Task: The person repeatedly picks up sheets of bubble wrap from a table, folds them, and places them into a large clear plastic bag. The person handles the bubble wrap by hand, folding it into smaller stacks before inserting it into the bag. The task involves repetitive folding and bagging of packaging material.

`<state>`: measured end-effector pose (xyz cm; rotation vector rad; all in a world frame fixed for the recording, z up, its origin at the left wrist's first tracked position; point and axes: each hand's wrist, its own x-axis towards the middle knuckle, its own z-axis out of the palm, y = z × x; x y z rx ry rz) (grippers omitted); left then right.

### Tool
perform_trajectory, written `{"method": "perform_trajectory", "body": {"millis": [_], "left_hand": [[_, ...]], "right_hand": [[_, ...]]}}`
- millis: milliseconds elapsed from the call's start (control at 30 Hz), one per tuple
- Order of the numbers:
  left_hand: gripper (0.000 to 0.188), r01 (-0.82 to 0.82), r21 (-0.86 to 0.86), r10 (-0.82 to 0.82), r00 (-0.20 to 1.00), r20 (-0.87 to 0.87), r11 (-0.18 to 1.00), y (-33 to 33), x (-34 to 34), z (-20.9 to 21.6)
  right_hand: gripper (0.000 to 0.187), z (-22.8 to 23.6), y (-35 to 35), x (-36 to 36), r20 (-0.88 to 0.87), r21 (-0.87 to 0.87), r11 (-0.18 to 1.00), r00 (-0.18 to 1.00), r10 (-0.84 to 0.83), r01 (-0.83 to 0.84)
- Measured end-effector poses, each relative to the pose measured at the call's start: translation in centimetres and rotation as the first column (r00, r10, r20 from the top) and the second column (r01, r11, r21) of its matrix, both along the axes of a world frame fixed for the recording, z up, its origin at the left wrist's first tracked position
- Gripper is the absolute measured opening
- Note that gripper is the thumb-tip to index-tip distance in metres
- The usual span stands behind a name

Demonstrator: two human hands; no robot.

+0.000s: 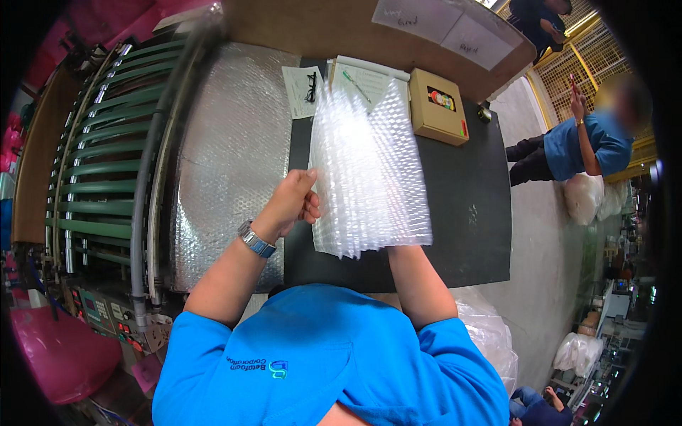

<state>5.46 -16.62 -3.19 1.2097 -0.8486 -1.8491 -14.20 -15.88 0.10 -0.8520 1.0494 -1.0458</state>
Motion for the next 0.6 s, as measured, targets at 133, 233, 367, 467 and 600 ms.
{"method": "perform_trajectory", "body": {"millis": [133,233,367,467,600], "left_hand": [[0.043,0.058,0.164,-0.076,0.992,0.105,0.985,1.2,0.7,-5.7],[0.043,0.096,0.211,-0.132,0.978,0.162,0.973,2.3,0.6,-7.4],[0.045,0.091,0.200,-0.117,0.986,0.120,0.976,3.5,-1.3,-7.1],[0.047,0.053,0.226,-0.044,0.998,-0.043,0.973,3.4,-1.2,-6.9],[0.055,0.155,-0.024,-0.150,0.978,0.143,0.988,3.8,-0.4,-8.2]], "right_hand": [[0.034,-8.3,-0.2,-1.1,0.093,0.155,0.988,0.995,-0.035,0.020],[0.029,-11.8,0.9,-2.0,0.001,0.238,0.970,0.999,-0.055,0.053],[0.031,-14.5,2.1,-2.3,0.445,0.345,0.935,0.891,-0.088,-0.080],[0.031,-10.3,1.8,-1.8,0.388,0.332,0.940,0.920,-0.063,-0.075],[0.034,-7.9,2.3,-2.6,0.389,0.375,0.925,0.916,-0.095,-0.063]]}}
